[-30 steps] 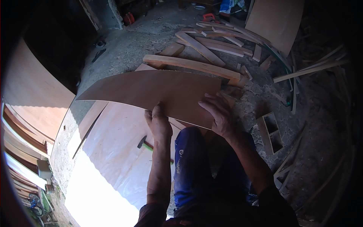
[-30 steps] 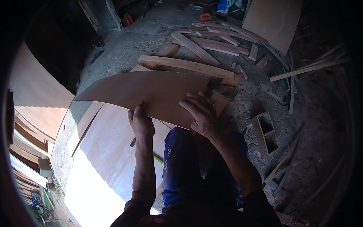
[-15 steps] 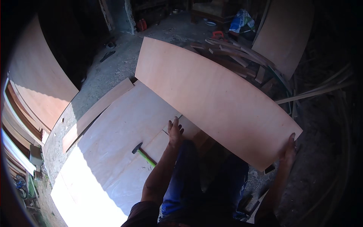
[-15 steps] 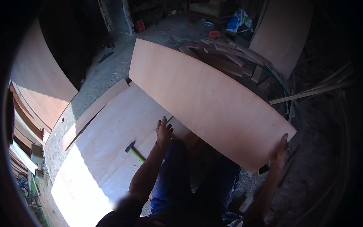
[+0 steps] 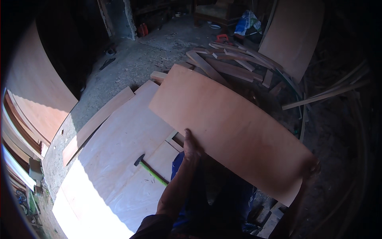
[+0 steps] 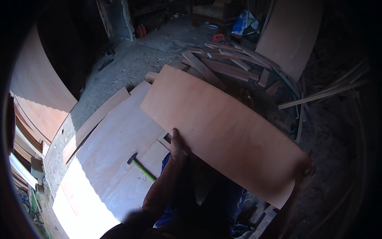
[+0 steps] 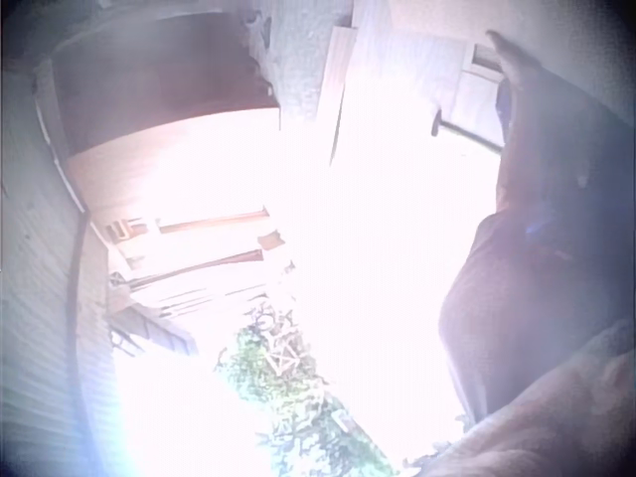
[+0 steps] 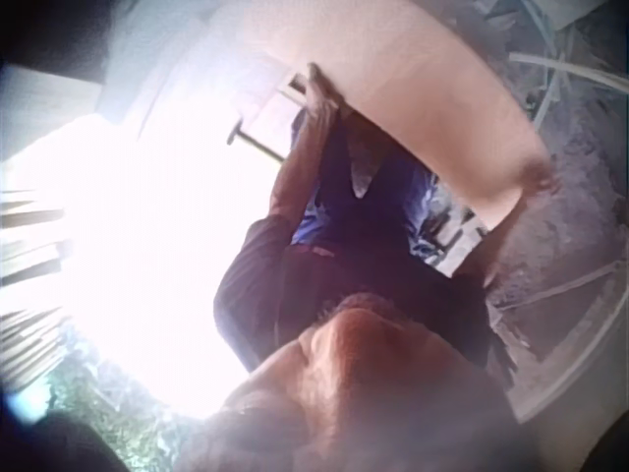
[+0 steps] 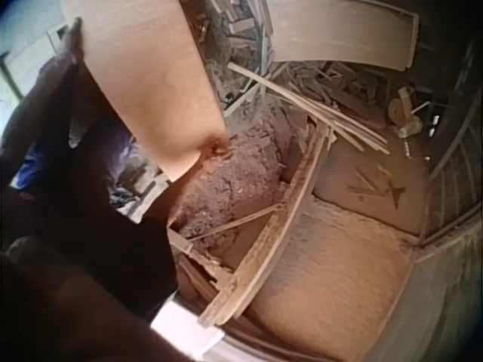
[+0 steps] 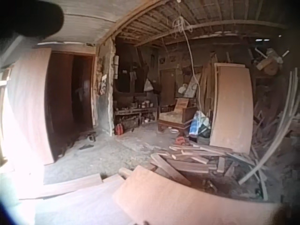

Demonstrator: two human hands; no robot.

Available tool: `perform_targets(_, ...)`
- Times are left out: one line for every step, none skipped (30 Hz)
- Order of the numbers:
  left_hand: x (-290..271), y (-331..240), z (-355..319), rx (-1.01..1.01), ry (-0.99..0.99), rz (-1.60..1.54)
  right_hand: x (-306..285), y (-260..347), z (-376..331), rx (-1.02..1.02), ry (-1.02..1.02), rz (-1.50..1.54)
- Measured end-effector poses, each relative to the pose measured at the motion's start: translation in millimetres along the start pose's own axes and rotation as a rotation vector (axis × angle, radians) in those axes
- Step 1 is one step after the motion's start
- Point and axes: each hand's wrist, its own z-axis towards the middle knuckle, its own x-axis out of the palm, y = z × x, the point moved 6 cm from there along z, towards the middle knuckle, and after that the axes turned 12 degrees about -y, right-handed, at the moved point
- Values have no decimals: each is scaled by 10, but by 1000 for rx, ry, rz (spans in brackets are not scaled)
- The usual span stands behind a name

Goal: The person is assembling a wooden structure, likely a door or panel, by hammering nails into wooden planks. They use a hammer to secure the pieces together and a saw to cut a plank to size. The person also uses a pencil and ruler to mark measurements on the wood.

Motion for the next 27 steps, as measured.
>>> perform_targets(48, -191, -69, 61, -11, 36, 43, 1010, 225, -48, -32, -321)
perform_targets(207, -146, -127, 66, 4, 25, -40, 1534, 599, -16, 75, -329)
perform_targets(395, -204, -120, 95, 32, 52, -82, 2079, 959, 16, 179, -333)
perform_targets(635, -166, -114, 86, 67, 63, -200, 2365, 1269, -98, 114, -279)
perform_targets(844, -266, -153, 96, 99, 64, -220, 2772, 1518, -125, 152, -291)
perform_targets(1070, -375, -198, 102, 130, 64, -243, 3093, 1721, -201, 142, -155)
perform_targets(1317, -625, -229, 164, 243, 69, -229, 3428, 1921, -226, 170, -68)
perform_targets(1534, -819, -263, 234, 346, 85, -157, 3715, 2035, -243, 207, 33)
perform_targets(1797, -896, -357, 262, 396, 88, -106, 3946, 2131, -208, 226, 187)
perform_targets(2073, -969, -455, 288, 444, 86, -92, 4065, 2241, -174, 244, 339)
perform_targets(2345, -1118, -532, 334, 500, 109, -99, 4057, 2407, -35, 260, 393)
perform_targets(2629, -1226, -616, 372, 561, 112, -199, 4068, 2647, 88, 272, 429)
perform_targets(2842, -1342, -679, 412, 587, 166, -118, 4053, 2742, 228, 293, 492)
perform_targets(2998, -1366, -733, 431, 619, 200, -28, 3934, 2855, 299, 242, 788)
perform_targets(3058, -1395, -786, 558, 580, 275, 5, 3744, 2998, 364, 181, 1067)
perform_targets(3101, -1455, -836, 694, 539, 363, 85, 3648, 3077, 402, 179, 1110)
perform_targets(3102, -1454, -845, 819, 496, 444, 146, 3545, 3143, 437, 177, 1140)
perform_targets(2993, -1477, -770, 828, 412, 480, 161, 3500, 3237, 468, 173, 1177)
perform_targets(2838, -1475, -718, 809, 379, 481, 110, 3441, 3359, 475, 115, 1110)
perform_targets(2595, -1424, -647, 788, 342, 496, 78, 3362, 3438, 496, 59, 1046)
perform_targets(2323, -1348, -558, 761, 308, 502, 51, 3253, 3527, 508, 4, 972)
perform_targets(1993, -1219, -409, 746, 290, 528, 76, 3006, 3653, 496, -38, 903)
perform_targets(1607, -1120, -251, 742, 266, 562, 139, 2831, 3738, 587, -55, 911)
perform_targets(1175, -1157, -126, 748, 196, 633, 193, 2798, 3749, 686, -91, 915)
perform_targets(760, -1015, 1, 711, 138, 659, 53, 2813, 3875, 741, -134, 873)
perform_targets(312, -957, 126, 685, 57, 691, 126, 2738, 3869, 755, -122, 939)
perform_targets(-85, -903, 224, 659, -24, 714, 184, 2645, 3852, 763, -109, 1008)
